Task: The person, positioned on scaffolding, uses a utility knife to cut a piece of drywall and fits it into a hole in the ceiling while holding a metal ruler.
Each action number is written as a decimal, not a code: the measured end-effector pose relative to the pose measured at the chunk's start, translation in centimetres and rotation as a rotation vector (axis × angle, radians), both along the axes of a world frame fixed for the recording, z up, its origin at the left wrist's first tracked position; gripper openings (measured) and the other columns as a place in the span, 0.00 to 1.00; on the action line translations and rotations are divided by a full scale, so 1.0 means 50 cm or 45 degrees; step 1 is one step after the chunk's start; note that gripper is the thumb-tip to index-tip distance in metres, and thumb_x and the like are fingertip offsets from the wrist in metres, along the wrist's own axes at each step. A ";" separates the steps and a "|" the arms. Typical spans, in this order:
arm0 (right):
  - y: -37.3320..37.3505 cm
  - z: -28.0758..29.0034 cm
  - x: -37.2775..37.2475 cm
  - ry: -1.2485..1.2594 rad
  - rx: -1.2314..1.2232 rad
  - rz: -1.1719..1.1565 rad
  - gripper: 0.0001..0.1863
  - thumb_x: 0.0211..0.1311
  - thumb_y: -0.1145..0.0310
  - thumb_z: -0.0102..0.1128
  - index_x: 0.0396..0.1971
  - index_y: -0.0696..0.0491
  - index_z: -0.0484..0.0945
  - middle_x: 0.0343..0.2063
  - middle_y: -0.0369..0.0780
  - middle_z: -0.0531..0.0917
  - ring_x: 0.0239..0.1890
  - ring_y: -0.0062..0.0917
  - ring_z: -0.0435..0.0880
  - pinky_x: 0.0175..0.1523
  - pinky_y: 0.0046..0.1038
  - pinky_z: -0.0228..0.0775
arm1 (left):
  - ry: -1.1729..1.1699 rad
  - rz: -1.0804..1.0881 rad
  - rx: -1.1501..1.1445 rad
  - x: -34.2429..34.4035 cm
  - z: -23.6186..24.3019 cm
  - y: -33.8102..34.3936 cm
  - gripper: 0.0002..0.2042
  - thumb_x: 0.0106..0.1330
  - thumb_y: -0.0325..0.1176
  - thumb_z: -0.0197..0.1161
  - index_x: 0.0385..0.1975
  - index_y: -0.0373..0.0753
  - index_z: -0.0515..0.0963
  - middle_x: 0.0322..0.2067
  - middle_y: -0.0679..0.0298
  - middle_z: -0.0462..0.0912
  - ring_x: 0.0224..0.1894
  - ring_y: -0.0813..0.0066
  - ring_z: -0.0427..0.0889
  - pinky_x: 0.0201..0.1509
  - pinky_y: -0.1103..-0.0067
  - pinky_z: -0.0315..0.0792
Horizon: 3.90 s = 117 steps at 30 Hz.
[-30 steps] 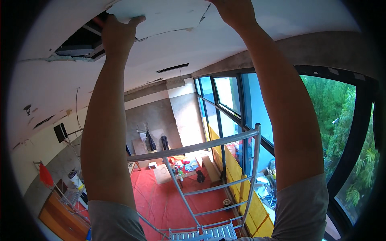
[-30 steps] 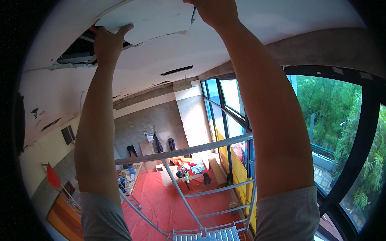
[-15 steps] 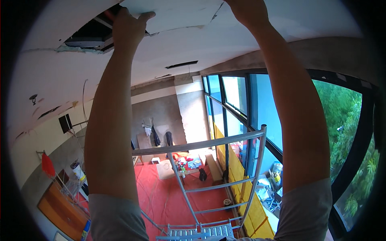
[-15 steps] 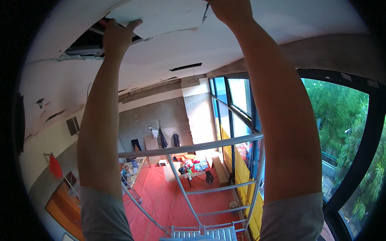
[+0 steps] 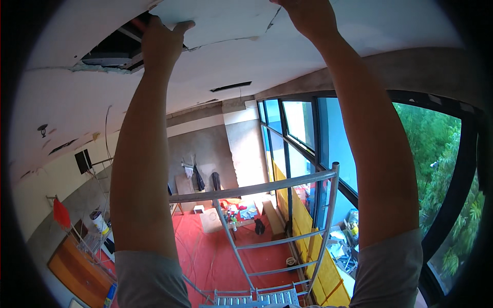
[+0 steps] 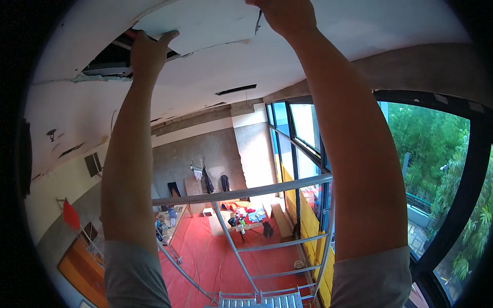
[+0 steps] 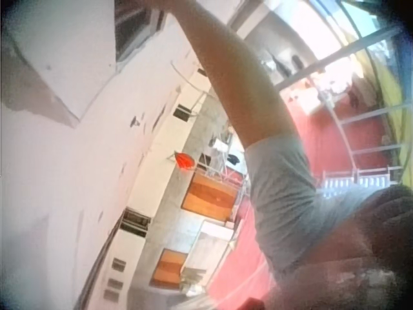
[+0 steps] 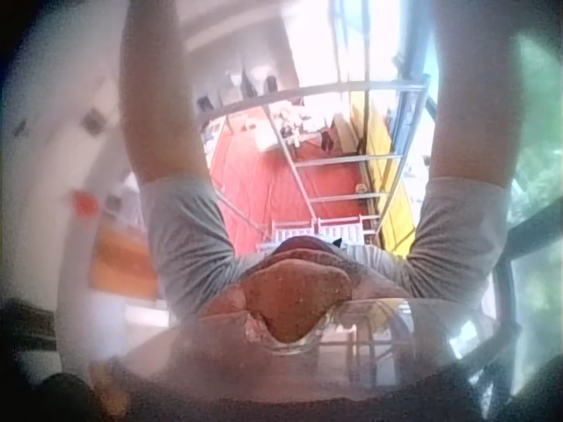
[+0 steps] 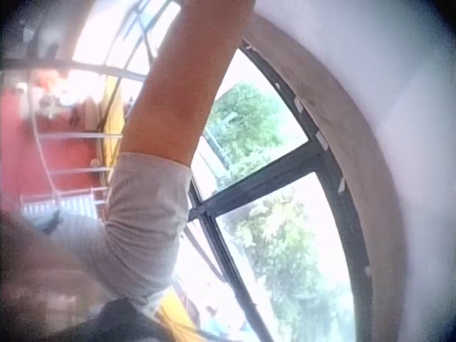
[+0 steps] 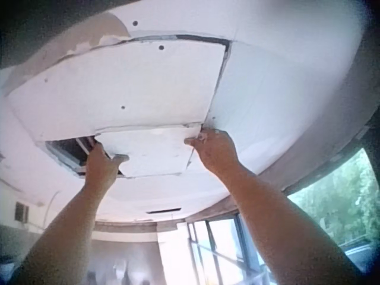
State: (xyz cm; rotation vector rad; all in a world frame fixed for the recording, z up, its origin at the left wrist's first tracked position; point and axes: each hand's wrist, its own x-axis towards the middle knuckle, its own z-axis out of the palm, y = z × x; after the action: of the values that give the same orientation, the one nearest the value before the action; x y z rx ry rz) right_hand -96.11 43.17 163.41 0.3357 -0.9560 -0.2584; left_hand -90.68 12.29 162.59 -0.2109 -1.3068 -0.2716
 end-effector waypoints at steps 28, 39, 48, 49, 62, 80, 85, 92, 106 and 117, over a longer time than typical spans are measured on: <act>-0.003 -0.009 -0.020 -0.133 0.064 0.509 0.29 0.72 0.45 0.51 0.28 0.59 0.80 0.24 0.48 0.82 0.28 0.41 0.81 0.40 0.37 0.72 | 0.025 -0.014 -0.007 0.005 -0.003 0.014 0.31 0.53 0.50 0.76 0.43 0.28 0.76 0.40 0.44 0.85 0.44 0.49 0.86 0.52 0.66 0.77; -0.075 -0.048 0.022 -0.786 -0.276 1.521 0.38 0.72 0.36 0.44 0.39 0.63 0.79 0.34 0.53 0.83 0.41 0.41 0.80 0.53 0.38 0.70 | -0.129 -0.109 -0.061 0.022 -0.067 -0.036 0.34 0.54 0.55 0.74 0.45 0.28 0.75 0.36 0.48 0.87 0.43 0.55 0.87 0.50 0.69 0.77; -0.210 -0.164 0.057 -0.958 -0.315 2.467 0.42 0.68 0.39 0.56 0.61 0.66 0.69 0.56 0.50 0.76 0.59 0.38 0.71 0.68 0.34 0.59 | -0.400 -0.325 -0.022 0.053 -0.234 -0.096 0.29 0.52 0.50 0.78 0.43 0.31 0.78 0.32 0.57 0.87 0.30 0.71 0.87 0.43 0.73 0.78; -0.226 -0.181 0.062 -0.987 -0.318 2.476 0.42 0.68 0.39 0.56 0.61 0.66 0.69 0.56 0.50 0.76 0.59 0.38 0.71 0.68 0.34 0.59 | -0.463 -0.259 0.006 0.055 -0.256 -0.113 0.28 0.52 0.49 0.78 0.44 0.32 0.79 0.33 0.56 0.87 0.29 0.71 0.87 0.44 0.72 0.79; -0.351 -0.543 0.117 -1.752 -1.024 1.949 0.46 0.62 0.35 0.57 0.59 0.68 0.72 0.53 0.54 0.78 0.54 0.41 0.78 0.59 0.41 0.69 | -1.297 -0.450 0.319 0.255 -0.680 -0.247 0.29 0.59 0.49 0.73 0.49 0.28 0.77 0.36 0.51 0.85 0.33 0.64 0.86 0.42 0.72 0.80; -0.506 -1.161 0.430 -2.601 -1.541 1.829 0.41 0.57 0.39 0.65 0.55 0.63 0.78 0.50 0.48 0.81 0.51 0.36 0.79 0.57 0.39 0.68 | -1.465 -1.261 1.345 0.693 -1.181 -0.360 0.13 0.72 0.35 0.62 0.45 0.29 0.79 0.34 0.60 0.84 0.34 0.71 0.86 0.40 0.74 0.83; -0.523 -1.248 0.573 -2.756 -1.795 1.820 0.38 0.57 0.42 0.68 0.54 0.62 0.78 0.52 0.46 0.79 0.50 0.34 0.79 0.59 0.37 0.68 | -1.507 -1.080 1.288 0.806 -1.292 -0.380 0.14 0.72 0.40 0.63 0.39 0.32 0.82 0.26 0.67 0.82 0.26 0.80 0.81 0.30 0.80 0.74; -0.504 -1.405 0.640 -2.717 -1.913 1.806 0.35 0.58 0.43 0.68 0.50 0.61 0.79 0.44 0.43 0.80 0.43 0.28 0.78 0.48 0.32 0.71 | -1.731 -1.018 1.309 0.892 -1.384 -0.387 0.15 0.73 0.39 0.61 0.44 0.30 0.80 0.33 0.62 0.82 0.31 0.75 0.82 0.35 0.77 0.81; -0.533 -1.536 0.737 -2.966 -1.312 1.203 0.35 0.56 0.38 0.69 0.34 0.62 0.78 0.29 0.45 0.83 0.32 0.29 0.81 0.39 0.32 0.73 | -1.795 -1.147 1.986 1.059 -1.641 -0.336 0.17 0.74 0.40 0.61 0.50 0.30 0.77 0.37 0.61 0.82 0.35 0.75 0.82 0.38 0.77 0.82; -0.426 -1.582 0.766 -3.251 -1.083 0.679 0.42 0.53 0.32 0.66 0.41 0.65 0.80 0.37 0.54 0.85 0.42 0.44 0.86 0.47 0.39 0.76 | -1.698 -1.104 2.180 1.125 -1.729 -0.189 0.16 0.73 0.39 0.61 0.50 0.32 0.76 0.39 0.60 0.81 0.35 0.73 0.83 0.40 0.73 0.83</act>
State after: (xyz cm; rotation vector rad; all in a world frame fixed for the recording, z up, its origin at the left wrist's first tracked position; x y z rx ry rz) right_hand -57.81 21.84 84.33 -0.1137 -3.1447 1.5080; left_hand -34.41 2.83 76.12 1.0835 -1.6488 -2.4170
